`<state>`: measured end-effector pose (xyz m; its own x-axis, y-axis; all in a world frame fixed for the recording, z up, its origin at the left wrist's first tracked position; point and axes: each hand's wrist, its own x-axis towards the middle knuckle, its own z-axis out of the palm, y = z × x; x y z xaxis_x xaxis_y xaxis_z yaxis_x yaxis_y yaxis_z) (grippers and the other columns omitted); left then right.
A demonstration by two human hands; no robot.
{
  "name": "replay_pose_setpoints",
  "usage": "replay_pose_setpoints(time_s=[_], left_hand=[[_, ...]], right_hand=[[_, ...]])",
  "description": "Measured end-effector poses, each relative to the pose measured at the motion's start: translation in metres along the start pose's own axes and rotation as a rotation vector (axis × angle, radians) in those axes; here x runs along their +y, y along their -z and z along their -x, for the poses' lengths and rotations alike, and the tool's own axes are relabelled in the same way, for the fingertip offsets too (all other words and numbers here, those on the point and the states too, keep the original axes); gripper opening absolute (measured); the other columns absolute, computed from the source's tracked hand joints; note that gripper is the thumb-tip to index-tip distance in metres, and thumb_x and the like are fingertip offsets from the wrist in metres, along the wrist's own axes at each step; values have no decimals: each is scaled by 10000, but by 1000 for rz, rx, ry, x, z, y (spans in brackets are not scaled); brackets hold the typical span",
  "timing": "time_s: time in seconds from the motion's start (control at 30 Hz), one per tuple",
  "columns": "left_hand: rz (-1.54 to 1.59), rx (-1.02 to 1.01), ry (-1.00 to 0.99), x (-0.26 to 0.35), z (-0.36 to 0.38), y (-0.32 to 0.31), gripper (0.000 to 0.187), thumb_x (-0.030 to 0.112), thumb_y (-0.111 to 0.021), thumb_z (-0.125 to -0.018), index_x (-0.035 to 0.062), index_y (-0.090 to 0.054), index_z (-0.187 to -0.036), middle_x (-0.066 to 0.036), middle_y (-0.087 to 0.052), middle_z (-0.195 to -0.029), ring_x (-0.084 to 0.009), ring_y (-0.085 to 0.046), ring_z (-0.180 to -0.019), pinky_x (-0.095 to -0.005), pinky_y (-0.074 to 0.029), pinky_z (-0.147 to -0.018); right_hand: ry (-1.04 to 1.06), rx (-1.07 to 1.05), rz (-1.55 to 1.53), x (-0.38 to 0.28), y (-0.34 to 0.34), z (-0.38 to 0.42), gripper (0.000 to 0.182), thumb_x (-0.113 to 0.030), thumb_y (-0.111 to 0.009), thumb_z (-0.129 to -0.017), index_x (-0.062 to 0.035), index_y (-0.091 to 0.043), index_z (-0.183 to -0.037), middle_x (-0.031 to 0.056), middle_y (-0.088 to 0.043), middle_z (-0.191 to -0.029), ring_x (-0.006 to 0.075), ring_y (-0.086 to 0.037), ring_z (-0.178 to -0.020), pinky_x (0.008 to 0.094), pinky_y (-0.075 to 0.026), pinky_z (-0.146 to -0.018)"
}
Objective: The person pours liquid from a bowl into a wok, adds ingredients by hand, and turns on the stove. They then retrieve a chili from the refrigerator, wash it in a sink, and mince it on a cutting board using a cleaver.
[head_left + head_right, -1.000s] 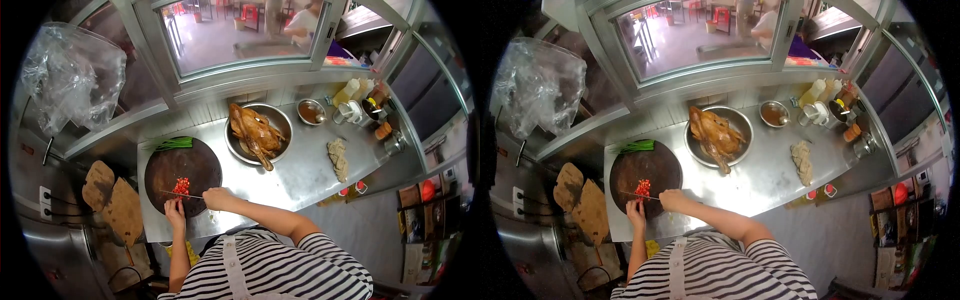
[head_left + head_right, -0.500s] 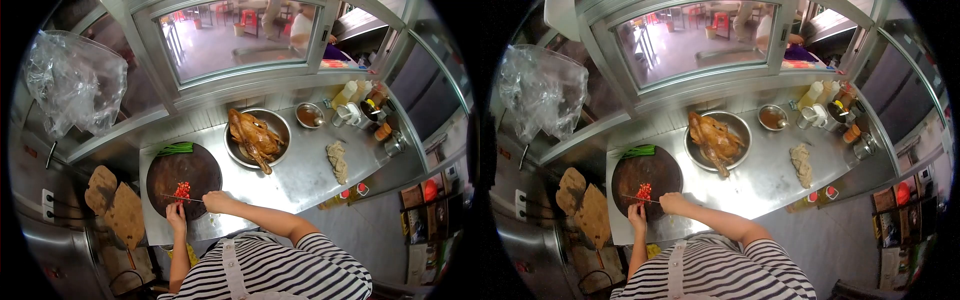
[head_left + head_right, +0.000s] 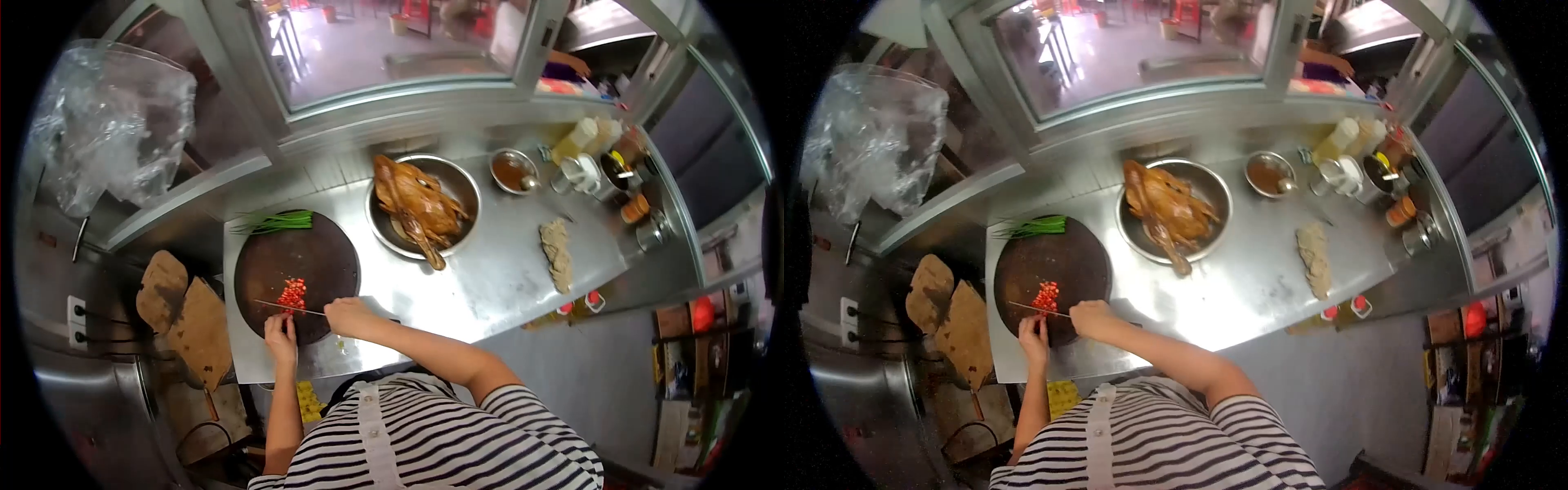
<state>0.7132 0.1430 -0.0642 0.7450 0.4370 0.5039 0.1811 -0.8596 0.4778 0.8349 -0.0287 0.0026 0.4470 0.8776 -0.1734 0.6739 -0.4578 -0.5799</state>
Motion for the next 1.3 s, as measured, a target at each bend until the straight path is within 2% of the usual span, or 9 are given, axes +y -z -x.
replay_pose_setpoints(time_s=[0.27, 0.37, 0.47, 0.63, 0.8, 0.97, 1.17, 1.23, 1.3], left_hand=[[-6, 11, 40, 10, -2, 4, 45, -4, -606, -744, 4, -588, -785, -133, -556, -780, -312, -537, -762, -374, -433, -683], [21, 58, 26, 13, -14, -4, 49, -2, -607, -743, 5, -582, -785, -135, -552, -777, -315, -529, -754, -374, -427, -677], [5, -9, 49, 14, 0, 5, 49, -3, -605, -742, 5, -578, -781, -138, -550, -777, -317, -528, -754, -375, -425, -676], [-27, 26, 40, 8, -2, 5, 41, 2, -607, -739, 10, -581, -770, -133, -552, -781, -312, -535, -754, -378, -429, -675], [6, 29, 34, 8, -5, -2, 42, 0, -607, -736, 0, -585, -773, -141, -548, -769, -313, -533, -745, -376, -429, -669], [-24, -29, 30, 12, -7, 6, 50, 4, -605, -739, -4, -585, -784, -151, -545, -774, -324, -529, -748, -380, -424, -668], [-23, 39, 13, 2, 0, -1, 51, 31, -603, -756, 7, -597, -801, -145, -574, -824, -325, -548, -790, -374, -448, -698], [-35, 81, 50, -10, 5, -8, 94, 64, -636, -748, 21, -611, -829, -133, -586, -847, -308, -562, -792, -365, -461, -687], [-33, 127, 44, -12, 7, -9, 105, 88, -647, -748, 23, -606, -819, -107, -582, -845, -288, -561, -782, -359, -459, -673]], right_hand=[[-62, -82, 32, -1, 3, -3, 190, -110, -516, -741, 16, -638, -814, 217, -632, -835, 333, -622, -847, 409, -494, -729], [-33, 34, 48, 1, 6, -2, 181, -103, -518, -737, 23, -647, -761, 235, -628, -809, 348, -620, -842, 406, -501, -711], [-60, -72, 16, -5, 10, 0, 178, -106, -532, -732, 20, -651, -769, 226, -632, -821, 337, -622, -841, 397, -503, -709], [-22, 45, 4, -5, 3, 2, 167, -110, -539, -732, 21, -642, -749, 214, -635, -801, 338, -627, -812, 406, -505, -694], [-56, -39, 25, -6, 11, 3, 175, -86, -514, -731, 28, -643, -761, 221, -632, -792, 342, -631, -800, 426, -505, -681], [-53, 8, 2, -2, 2, 0, 175, -87, -512, -735, 19, -648, -766, 217, -634, -785, 342, -631, -798, 419, -502, -689], [-22, 65, 74, 4, -9, -6, 174, -136, -541, -735, -1, -652, -743, 208, -637, -782, 351, -629, -781, 432, -508, -675], [-88, -75, 95, 9, -8, -15, 217, -188, -530, -761, -10, -653, -743, 207, -636, -808, 357, -626, -785, 440, -508, -678], [-79, -55, 75, 20, -10, -19, 257, -234, -540, -778, -4, -650, -755, 197, -636, -816, 334, -626, -783, 433, -505, -660]])
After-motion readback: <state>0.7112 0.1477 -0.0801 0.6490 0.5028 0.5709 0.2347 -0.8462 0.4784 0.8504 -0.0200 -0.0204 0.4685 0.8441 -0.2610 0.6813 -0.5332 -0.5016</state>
